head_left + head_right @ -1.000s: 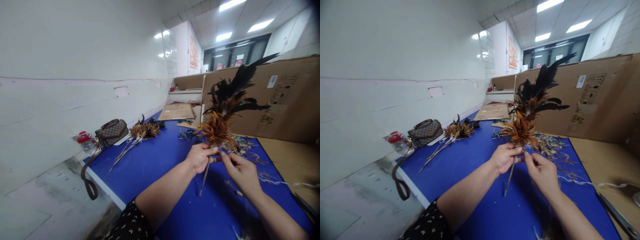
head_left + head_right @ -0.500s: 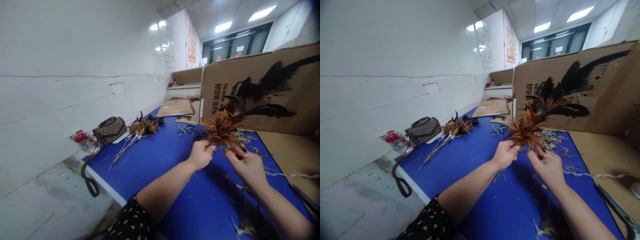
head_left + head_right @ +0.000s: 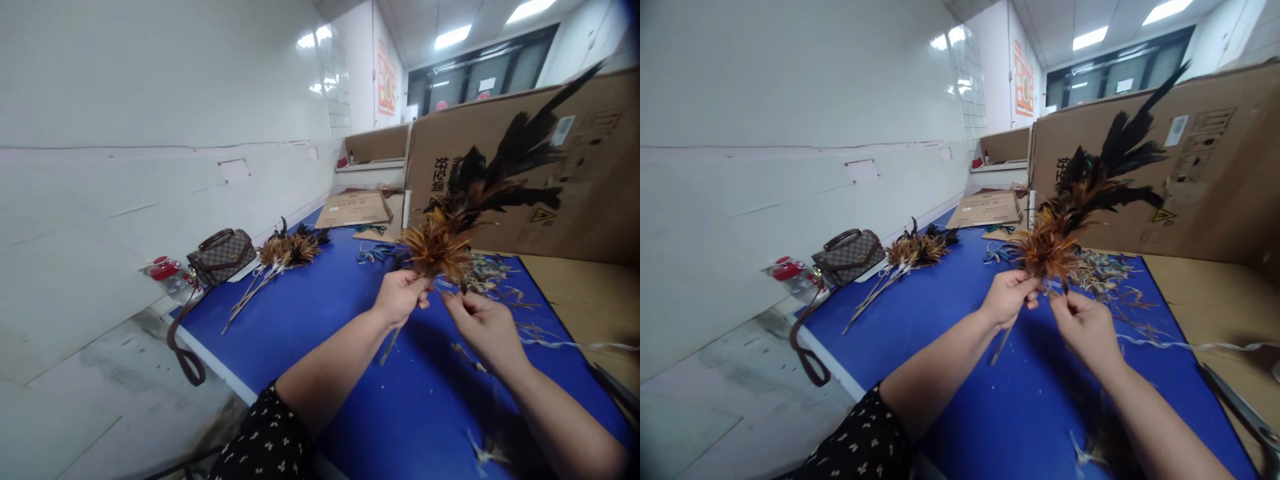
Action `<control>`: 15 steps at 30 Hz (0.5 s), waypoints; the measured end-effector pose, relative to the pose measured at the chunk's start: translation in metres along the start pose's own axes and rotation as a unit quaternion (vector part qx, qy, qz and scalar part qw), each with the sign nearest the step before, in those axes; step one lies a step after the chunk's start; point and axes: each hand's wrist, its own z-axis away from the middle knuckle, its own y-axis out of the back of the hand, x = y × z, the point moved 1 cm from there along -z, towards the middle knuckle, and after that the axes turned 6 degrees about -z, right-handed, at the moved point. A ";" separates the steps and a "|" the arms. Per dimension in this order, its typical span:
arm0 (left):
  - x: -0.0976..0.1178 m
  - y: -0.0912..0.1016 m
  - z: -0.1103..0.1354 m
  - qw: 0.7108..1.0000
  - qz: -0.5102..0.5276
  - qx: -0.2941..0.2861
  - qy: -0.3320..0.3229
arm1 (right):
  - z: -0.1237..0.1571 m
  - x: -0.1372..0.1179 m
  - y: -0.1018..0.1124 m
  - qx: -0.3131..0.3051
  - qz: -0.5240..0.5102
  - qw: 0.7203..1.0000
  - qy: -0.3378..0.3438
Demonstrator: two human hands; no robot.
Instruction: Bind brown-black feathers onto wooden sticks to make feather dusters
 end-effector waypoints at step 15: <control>-0.009 -0.006 0.013 0.936 -0.274 0.059 -0.214 | -0.007 0.020 0.014 -0.005 0.056 0.996 -0.071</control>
